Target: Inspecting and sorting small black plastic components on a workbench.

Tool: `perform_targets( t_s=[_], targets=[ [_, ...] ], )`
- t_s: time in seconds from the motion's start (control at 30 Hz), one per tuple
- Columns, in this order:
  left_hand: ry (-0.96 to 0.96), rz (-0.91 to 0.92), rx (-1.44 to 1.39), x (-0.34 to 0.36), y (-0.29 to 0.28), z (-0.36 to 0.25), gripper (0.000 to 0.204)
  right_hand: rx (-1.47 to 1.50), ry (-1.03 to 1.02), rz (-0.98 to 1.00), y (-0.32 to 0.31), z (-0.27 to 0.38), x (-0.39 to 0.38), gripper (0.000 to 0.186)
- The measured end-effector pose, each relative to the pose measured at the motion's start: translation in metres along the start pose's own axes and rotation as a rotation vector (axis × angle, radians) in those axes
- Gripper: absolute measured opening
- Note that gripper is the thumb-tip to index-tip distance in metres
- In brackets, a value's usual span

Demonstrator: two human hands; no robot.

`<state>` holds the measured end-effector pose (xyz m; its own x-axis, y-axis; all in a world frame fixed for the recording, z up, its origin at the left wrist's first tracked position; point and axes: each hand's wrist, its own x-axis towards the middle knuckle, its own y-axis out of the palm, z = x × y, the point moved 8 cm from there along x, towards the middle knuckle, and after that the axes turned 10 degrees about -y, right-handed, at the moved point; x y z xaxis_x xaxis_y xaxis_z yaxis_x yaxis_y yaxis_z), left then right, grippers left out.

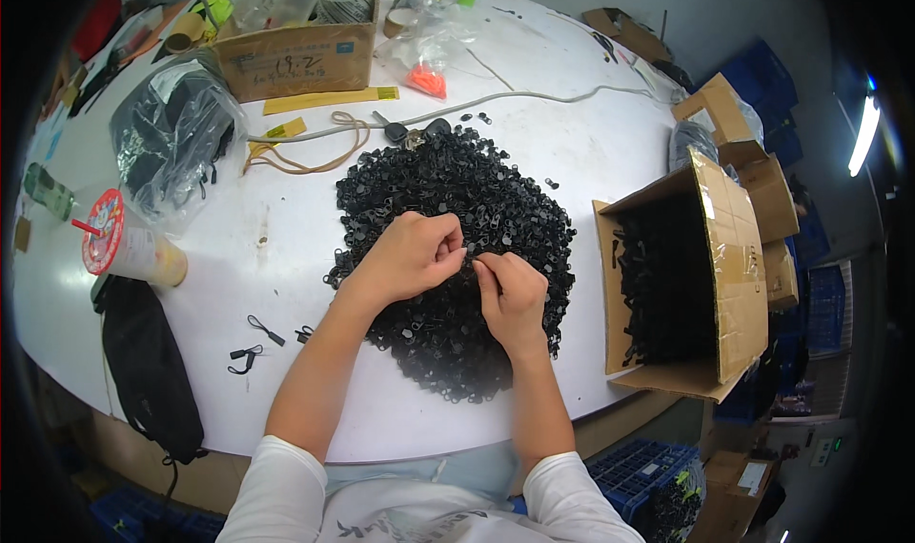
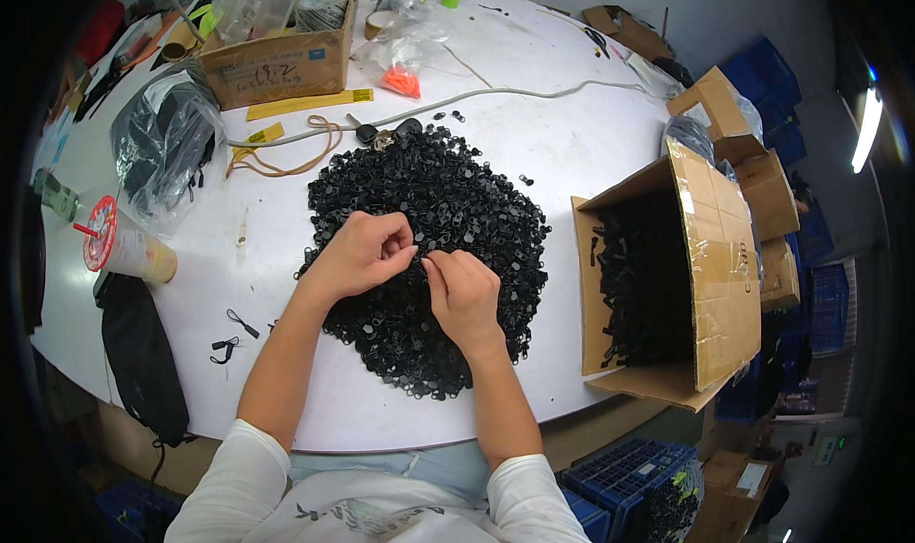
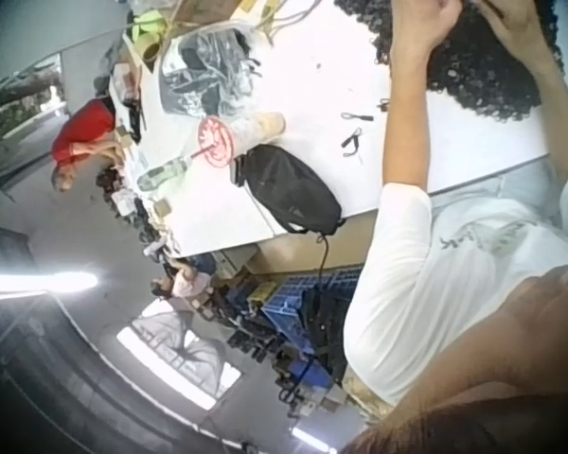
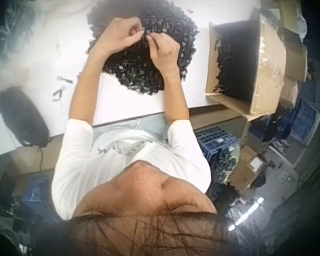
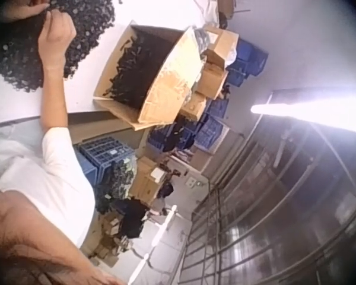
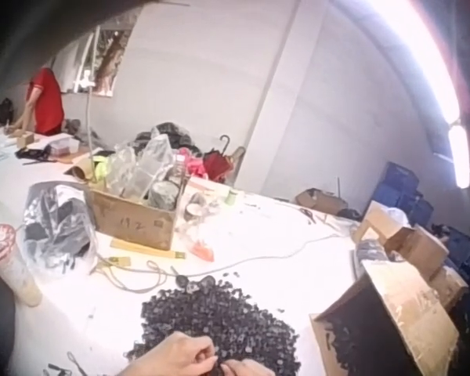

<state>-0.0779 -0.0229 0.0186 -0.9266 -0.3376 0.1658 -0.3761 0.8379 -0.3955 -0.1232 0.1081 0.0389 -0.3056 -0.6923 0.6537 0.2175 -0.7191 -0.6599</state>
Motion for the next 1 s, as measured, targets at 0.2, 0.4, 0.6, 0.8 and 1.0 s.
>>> perform_targets(
  t_s=[0.2,0.4,0.6,0.8,1.0],
  targets=[
    [-0.052,-0.003,0.027,0.0,0.006,0.002,0.011,-0.145,-0.099,0.06,0.005,0.007,-0.002,0.009],
    [0.05,-0.026,0.168,-0.005,0.016,-0.002,0.012,-0.173,-0.07,0.114,0.017,0.007,-0.007,0.007],
    [0.025,-0.093,-0.17,-0.001,0.017,-0.005,0.02,-0.124,0.1,-0.032,0.002,0.0,-0.008,0.011],
    [-0.234,0.189,-0.224,0.004,0.031,0.03,0.029,-0.01,0.009,0.031,0.009,-0.009,-0.01,0.011],
    [-0.038,-0.049,-0.118,0.003,0.003,0.009,0.022,0.036,-0.121,0.137,0.016,0.005,-0.01,0.02]
  ],
)
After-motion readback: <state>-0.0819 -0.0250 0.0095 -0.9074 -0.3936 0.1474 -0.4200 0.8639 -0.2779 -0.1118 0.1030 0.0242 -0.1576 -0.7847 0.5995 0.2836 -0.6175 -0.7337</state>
